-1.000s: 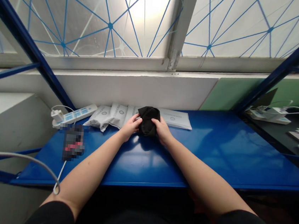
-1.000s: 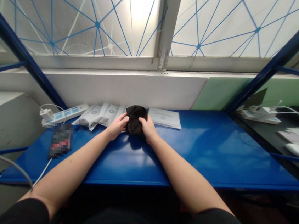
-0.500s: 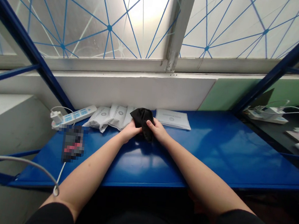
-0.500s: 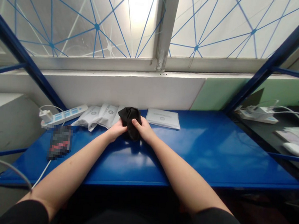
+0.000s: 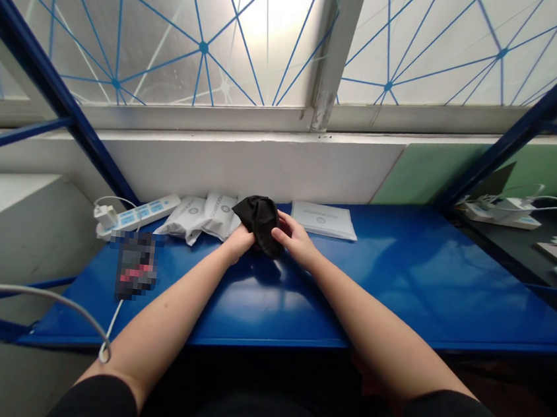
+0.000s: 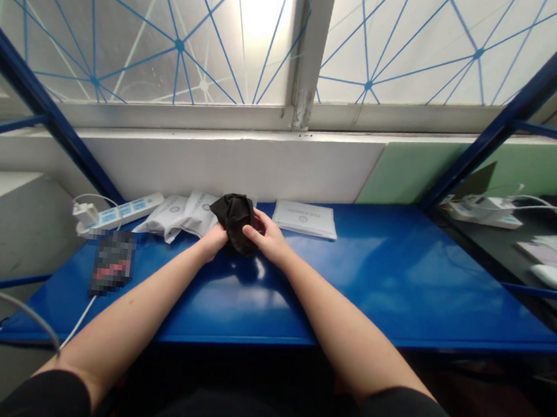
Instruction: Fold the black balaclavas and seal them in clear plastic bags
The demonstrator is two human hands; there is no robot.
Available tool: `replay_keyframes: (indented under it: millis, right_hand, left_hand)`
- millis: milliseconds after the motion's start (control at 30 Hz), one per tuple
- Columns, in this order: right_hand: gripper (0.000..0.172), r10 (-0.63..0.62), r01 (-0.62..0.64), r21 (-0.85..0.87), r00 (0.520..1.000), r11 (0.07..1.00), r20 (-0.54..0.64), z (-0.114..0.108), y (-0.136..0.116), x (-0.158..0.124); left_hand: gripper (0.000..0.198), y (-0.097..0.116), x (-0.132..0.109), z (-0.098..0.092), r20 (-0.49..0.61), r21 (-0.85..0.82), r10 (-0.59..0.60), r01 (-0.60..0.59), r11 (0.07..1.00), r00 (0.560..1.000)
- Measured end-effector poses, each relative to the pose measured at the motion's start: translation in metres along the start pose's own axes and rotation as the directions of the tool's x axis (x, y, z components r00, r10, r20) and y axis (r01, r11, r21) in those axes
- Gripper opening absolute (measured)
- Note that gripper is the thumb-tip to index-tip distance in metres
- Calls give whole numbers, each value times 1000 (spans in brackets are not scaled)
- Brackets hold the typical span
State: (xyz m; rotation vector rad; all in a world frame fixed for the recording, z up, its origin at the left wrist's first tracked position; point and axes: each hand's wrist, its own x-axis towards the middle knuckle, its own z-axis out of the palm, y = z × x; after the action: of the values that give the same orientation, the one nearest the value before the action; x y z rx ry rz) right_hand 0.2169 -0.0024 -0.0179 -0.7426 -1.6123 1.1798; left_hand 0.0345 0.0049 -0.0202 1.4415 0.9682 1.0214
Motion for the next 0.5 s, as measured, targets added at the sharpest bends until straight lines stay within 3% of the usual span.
replay_keyframes:
  millis: [133,233,367,500]
  right_hand:
    - [96,-44,55,-175,997,983,62,0,2,-2]
    - [85,-74,80,-224,997,971,34,1,6,-2]
    - [73,-67,66,-89,998,994,-15,2,9,1]
    - [101,-59,60,-28,998,998,32,1,5,0]
  left_hand:
    - [54,5,-2,3,21,36,36,-36,999,999]
    - [58,3,-2,3,-38,37,-9,10,999,999]
    - [64,-2,1,-1,-65,-32,-91,89,996,994]
    - [64,1,1,1,-68,93,-4,10,996,998]
